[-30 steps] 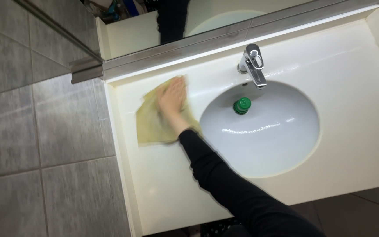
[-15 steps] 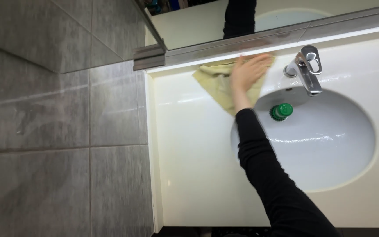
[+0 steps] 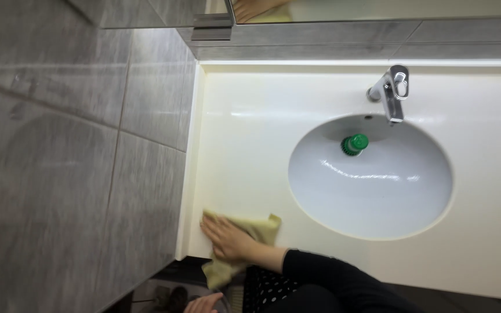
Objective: Cleaning the bathroom sink, mirror, and surrounding surfaces using cleaning spray, paper towels, and sponges.
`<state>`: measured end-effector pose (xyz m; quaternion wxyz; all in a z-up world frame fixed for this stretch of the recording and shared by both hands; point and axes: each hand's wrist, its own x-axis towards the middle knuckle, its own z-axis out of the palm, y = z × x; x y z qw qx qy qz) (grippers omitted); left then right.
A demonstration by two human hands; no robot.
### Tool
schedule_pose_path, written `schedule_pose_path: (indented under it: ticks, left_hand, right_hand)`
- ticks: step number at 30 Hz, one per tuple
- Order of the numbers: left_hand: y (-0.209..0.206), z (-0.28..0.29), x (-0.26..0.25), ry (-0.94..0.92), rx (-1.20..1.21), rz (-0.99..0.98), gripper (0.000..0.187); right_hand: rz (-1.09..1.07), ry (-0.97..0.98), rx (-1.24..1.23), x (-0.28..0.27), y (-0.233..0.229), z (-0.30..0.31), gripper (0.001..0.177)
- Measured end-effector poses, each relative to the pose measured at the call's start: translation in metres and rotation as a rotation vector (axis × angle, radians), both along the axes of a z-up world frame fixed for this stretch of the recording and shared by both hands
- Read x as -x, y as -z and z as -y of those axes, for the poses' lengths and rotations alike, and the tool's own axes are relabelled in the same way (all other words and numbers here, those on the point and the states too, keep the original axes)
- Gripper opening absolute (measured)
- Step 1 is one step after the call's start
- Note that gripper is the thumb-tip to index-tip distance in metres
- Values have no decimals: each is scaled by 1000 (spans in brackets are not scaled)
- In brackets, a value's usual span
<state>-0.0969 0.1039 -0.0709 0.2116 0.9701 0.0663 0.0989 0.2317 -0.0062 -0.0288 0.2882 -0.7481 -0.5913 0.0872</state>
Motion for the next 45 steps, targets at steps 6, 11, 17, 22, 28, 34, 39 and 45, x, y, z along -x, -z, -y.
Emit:
schedule_pose_path:
  ticks: [6, 11, 17, 22, 28, 34, 39, 45]
  left_hand:
    - [-158, 128, -143, -226, 111, 149, 58]
    - [-172, 199, -205, -37, 145, 358, 62]
    - [-168, 264, -250, 112, 153, 398, 63]
    - [-165, 307, -275, 100, 143, 249, 66]
    - [-146, 345, -305, 95, 116, 125, 67]
    - [-137, 356, -320, -23, 126, 7, 67]
    - [-44, 326, -284, -29, 142, -126, 66]
    - [59, 272, -262, 284, 353, -681, 55]
  right_hand:
    - [-104, -117, 155, -4, 13, 194, 82]
    - [-31, 206, 335, -32, 18, 403, 79]
    - [144, 656, 301, -71, 26, 588, 81]
    - [-23, 1040, 56, -172, 24, 639, 89]
    - [291, 1518, 243, -287, 19, 627, 43]
    - [301, 1412, -35, -431, 84, 586, 48]
    - [171, 544, -5, -504, -10, 432, 66]
    - [120, 79, 124, -539, -29, 353, 37]
